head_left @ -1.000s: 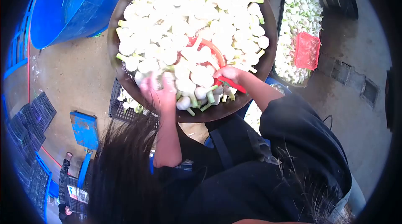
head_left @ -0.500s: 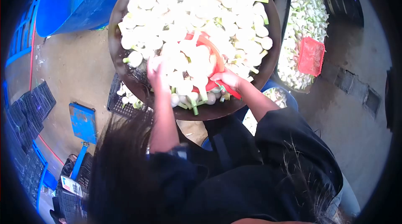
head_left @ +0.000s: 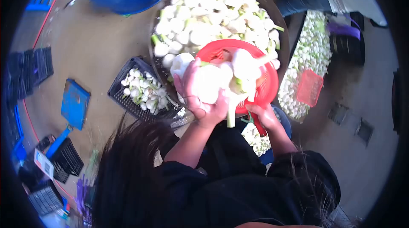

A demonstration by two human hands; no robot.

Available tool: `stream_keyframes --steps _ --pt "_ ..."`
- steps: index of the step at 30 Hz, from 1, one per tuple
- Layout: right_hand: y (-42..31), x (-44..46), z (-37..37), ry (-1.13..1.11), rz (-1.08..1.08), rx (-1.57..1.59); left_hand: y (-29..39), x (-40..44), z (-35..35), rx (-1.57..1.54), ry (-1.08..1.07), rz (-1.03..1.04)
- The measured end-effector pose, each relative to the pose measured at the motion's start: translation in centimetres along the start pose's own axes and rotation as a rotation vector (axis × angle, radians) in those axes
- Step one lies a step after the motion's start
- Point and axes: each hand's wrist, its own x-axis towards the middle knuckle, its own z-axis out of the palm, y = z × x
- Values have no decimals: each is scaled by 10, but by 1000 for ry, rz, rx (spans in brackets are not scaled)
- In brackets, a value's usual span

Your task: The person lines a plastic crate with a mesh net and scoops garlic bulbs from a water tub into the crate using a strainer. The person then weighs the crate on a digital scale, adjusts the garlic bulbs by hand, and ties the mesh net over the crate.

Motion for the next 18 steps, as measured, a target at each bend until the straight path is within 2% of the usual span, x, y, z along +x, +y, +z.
stream_keyframes --steps 1,3,4,5,6,7,9,10,11,12,13,14,15,16,17,18 --pt "3 -11 4 0 39 -55 2 -4 -10 -13 59 61" --pt "2 -32 32 -4 -118 -131 27 8 -50 58 9 118" --pt "-3 -43 47 -22 -110 -204 31 9 -69 37 55 181" --pt "-7 -54 63 -34 -107 -275 39 4 -91 -22 92 70" --pt "-5 -61 83 -56 -168 -340 39 0 -113 -1 155 44" --pt "10 -61 98 -141 -337 -267 33 -5 -137 14 214 20" --pt "24 -66 144 -207 -417 -143 16 -8 -184 -50 321 -91" --pt "32 -63 165 -178 -563 -316 3 -11 -201 -259 458 -212" --pt "44 -58 187 -145 -712 -487 -18 -11 -225 -419 430 -278" --pt "66 -50 211 -100 -551 -370 -41 -12 -241 -595 429 -375" --pt "74 -40 232 0 -591 -618 -81 -21 -264 -434 345 -433" --pt "95 -18 251 50 -697 -678 -115 -24 -276 -504 334 -517" --pt "115 4 265 101 -801 -737 -204 -69 -329 197 -59 -283" --pt "121 16 277 87 -804 -748 -256 -61 -345 27 144 -938" --pt "126 30 290 98 -788 -765 -257 -63 -357 445 50 -1051" --pt "133 42 301 111 -766 -781 -283 -79 -374 617 -13 -1032"
